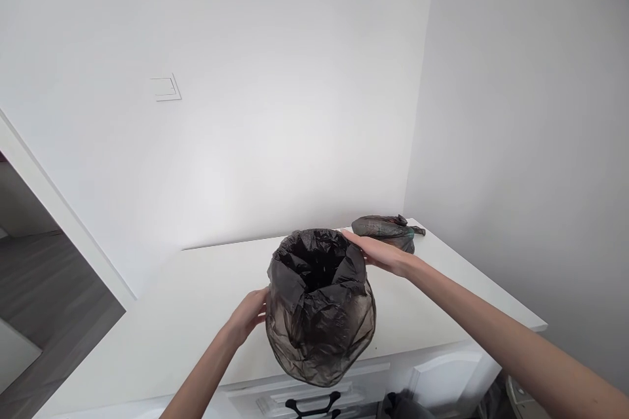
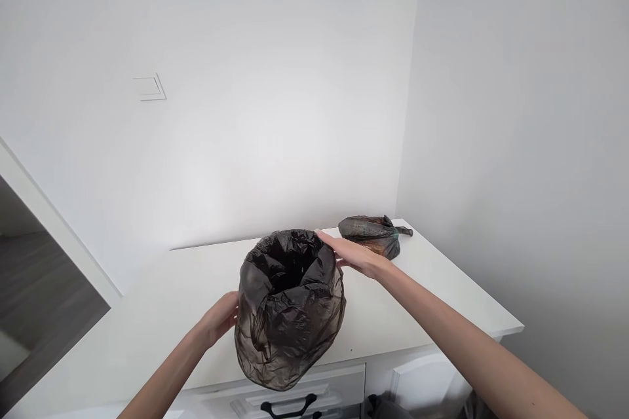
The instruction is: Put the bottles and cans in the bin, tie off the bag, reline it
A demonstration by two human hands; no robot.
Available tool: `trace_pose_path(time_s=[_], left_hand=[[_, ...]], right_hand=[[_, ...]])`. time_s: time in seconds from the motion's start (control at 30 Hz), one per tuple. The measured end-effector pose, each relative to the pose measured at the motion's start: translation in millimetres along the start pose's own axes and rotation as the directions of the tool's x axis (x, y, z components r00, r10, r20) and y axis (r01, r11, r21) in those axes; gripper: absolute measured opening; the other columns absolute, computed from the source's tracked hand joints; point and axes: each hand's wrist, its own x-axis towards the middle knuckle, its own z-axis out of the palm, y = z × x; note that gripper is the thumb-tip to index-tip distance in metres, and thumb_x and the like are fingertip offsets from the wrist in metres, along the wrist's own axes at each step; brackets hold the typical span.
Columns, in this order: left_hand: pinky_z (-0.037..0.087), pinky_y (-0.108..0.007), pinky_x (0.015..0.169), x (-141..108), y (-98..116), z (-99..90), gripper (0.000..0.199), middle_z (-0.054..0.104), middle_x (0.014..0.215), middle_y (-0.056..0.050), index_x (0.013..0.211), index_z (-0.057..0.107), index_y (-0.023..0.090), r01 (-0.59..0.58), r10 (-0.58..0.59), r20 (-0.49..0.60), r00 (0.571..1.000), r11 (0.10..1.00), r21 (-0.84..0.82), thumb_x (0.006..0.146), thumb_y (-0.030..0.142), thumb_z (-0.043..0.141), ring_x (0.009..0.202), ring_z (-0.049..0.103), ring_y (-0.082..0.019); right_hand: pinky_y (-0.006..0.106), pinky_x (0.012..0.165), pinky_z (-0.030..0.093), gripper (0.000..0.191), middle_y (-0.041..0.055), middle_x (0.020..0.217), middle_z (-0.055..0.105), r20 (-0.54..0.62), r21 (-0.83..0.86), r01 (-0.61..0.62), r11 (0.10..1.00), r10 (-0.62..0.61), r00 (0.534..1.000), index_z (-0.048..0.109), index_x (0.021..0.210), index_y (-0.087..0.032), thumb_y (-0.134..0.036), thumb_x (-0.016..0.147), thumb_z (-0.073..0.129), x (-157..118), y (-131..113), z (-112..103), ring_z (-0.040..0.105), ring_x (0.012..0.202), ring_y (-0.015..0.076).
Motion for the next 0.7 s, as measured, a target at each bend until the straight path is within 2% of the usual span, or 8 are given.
trace_pose_path(time_s=[0.07, 0.13, 0.23, 0.33, 0.43, 0.57, 0.63, 0.7], left_hand=[[0.056, -0.041, 0.084, -2, -24, -2.6, 0.058, 0.076, 0.103, -0.013, 0.096, 0.072, 0.016, 0.001, 0.003, -0.039, 0.999, 0.996, 0.089, 0.084, 0.07, 0.051, 0.096, 0.071, -0.029], [0.052, -0.048, 0.097, 0, -45, -4.3, 0.061, 0.072, 0.118, -0.018, 0.106, 0.068, 0.014, -0.01, 0.035, -0.125, 0.992, 0.981, 0.196, 0.085, 0.067, 0.047, 0.112, 0.067, -0.034], [0.035, -0.058, 0.115, 6, -75, -5.1, 0.066, 0.061, 0.138, -0.024, 0.118, 0.063, 0.01, -0.029, 0.122, -0.245, 0.962, 0.936, 0.352, 0.084, 0.064, 0.047, 0.138, 0.049, -0.042], [0.023, -0.062, 0.121, 7, -103, -5.4, 0.067, 0.047, 0.156, -0.022, 0.13, 0.058, 0.012, -0.038, 0.193, -0.305, 0.933, 0.893, 0.449, 0.085, 0.061, 0.046, 0.151, 0.032, -0.041], [0.023, -0.057, 0.124, 4, -128, -4.7, 0.069, 0.04, 0.162, -0.018, 0.142, 0.052, 0.012, -0.06, 0.276, -0.289, 0.917, 0.811, 0.582, 0.092, 0.059, 0.041, 0.155, 0.028, -0.035], [0.027, -0.052, 0.125, 3, -144, -0.7, 0.07, 0.04, 0.163, -0.015, 0.149, 0.048, 0.012, -0.047, 0.36, -0.264, 0.895, 0.663, 0.747, 0.1, 0.058, 0.032, 0.155, 0.03, -0.031], [0.028, -0.052, 0.125, 3, -145, 1.0, 0.068, 0.04, 0.164, -0.014, 0.15, 0.05, 0.014, -0.045, 0.379, -0.258, 0.889, 0.633, 0.773, 0.101, 0.057, 0.03, 0.154, 0.03, -0.031], [0.028, -0.05, 0.125, 3, -142, 1.5, 0.067, 0.039, 0.164, -0.013, 0.149, 0.05, 0.014, -0.05, 0.384, -0.245, 0.89, 0.616, 0.786, 0.101, 0.055, 0.029, 0.155, 0.03, -0.03]], right_hand=[[0.042, 0.101, 0.05, 0.056, 0.0077, 0.119, 0.074, -0.08, -0.127, -0.018, 0.992, 0.008, 0.997, 0.071, 0.12, -0.025, -0.068, 0.087, 0.064, -9, 0, -2, 0.065, 0.113, 0.0286], [0.039, 0.093, 0.053, 0.052, 0.0068, 0.111, 0.073, -0.19, -0.224, -0.051, 0.973, 0.008, 0.982, 0.067, 0.126, -0.024, -0.056, 0.085, 0.071, -14, -1, 1, 0.066, 0.101, 0.026], [0.034, 0.073, 0.056, 0.054, 0.0013, 0.091, 0.068, -0.206, -0.182, -0.062, 0.981, 0.024, 0.978, 0.054, 0.137, -0.024, -0.036, 0.086, 0.063, -18, -4, 9, 0.066, 0.077, 0.0198], [0.031, 0.061, 0.055, 0.057, -0.0027, 0.081, 0.062, -0.249, -0.14, -0.034, 0.99, -0.002, 0.969, 0.051, 0.138, -0.027, -0.028, 0.082, 0.057, -26, -5, 4, 0.063, 0.071, 0.0185], [0.031, 0.063, 0.054, 0.052, -0.0011, 0.084, 0.065, -0.403, -0.191, -0.051, 0.98, -0.031, 0.915, 0.057, 0.132, -0.027, -0.028, 0.079, 0.058, -45, 2, -26, 0.064, 0.076, 0.0202], [0.034, 0.071, 0.052, 0.048, 0.0058, 0.093, 0.072, -0.568, -0.163, -0.099, 0.982, -0.011, 0.823, 0.059, 0.127, -0.022, -0.031, 0.079, 0.059, -84, 25, -89, 0.067, 0.083, 0.0238], [0.036, 0.073, 0.05, 0.045, 0.0095, 0.092, 0.072, -0.663, -0.16, -0.142, 0.977, 0.001, 0.749, 0.059, 0.125, -0.02, -0.03, 0.082, 0.057, -103, 38, -118, 0.067, 0.083, 0.0247], [0.037, 0.073, 0.049, 0.041, 0.0129, 0.093, 0.072, -0.761, -0.159, -0.201, 0.967, 0.01, 0.648, 0.059, 0.124, -0.019, -0.031, 0.085, 0.056, -118, 49, -140, 0.066, 0.084, 0.0251]])
